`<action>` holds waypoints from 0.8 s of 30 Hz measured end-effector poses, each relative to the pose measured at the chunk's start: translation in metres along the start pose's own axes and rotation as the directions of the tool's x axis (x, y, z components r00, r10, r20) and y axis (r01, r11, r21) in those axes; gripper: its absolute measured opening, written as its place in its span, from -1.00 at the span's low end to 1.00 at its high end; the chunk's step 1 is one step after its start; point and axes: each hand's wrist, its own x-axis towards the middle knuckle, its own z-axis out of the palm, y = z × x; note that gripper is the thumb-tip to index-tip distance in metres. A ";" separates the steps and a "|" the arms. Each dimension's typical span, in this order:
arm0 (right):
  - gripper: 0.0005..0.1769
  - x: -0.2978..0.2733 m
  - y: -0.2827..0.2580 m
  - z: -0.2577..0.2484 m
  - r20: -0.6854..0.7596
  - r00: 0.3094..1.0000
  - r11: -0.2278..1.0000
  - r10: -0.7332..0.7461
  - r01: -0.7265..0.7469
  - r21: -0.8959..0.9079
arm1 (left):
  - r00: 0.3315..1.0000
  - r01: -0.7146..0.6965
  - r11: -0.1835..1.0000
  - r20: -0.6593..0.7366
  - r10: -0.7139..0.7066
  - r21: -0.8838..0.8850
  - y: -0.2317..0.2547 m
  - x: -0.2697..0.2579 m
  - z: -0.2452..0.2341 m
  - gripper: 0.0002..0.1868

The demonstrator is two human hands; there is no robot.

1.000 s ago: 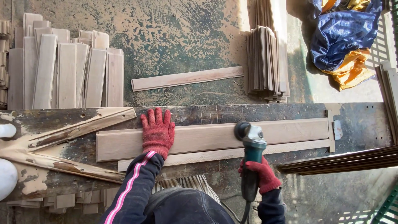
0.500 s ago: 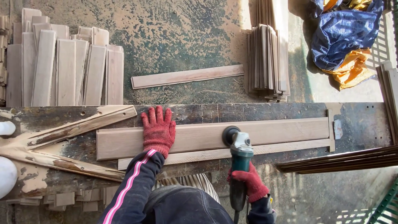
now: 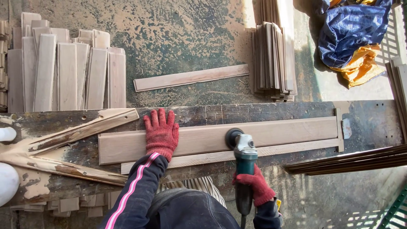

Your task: Sanding the edges and surface of a wooden plank using an angle grinder with a sanding disc.

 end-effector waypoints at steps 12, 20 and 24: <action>-0.21 0.003 -0.039 -0.051 -0.170 0.979 0.991 -0.114 0.124 0.049 | 1.000 -0.014 1.000 -0.021 0.013 -0.010 -0.002 0.000 0.006 -0.35; -0.35 0.017 -0.019 0.031 -0.041 0.997 0.998 -0.068 0.068 -0.014 | 0.996 -0.058 0.991 -0.076 0.049 -0.120 -0.006 -0.003 0.016 -0.37; -0.21 0.014 -0.016 0.095 0.025 0.997 0.993 0.078 -0.075 -0.093 | 0.976 -0.140 0.958 -0.198 0.091 -0.252 -0.012 -0.010 0.036 -0.36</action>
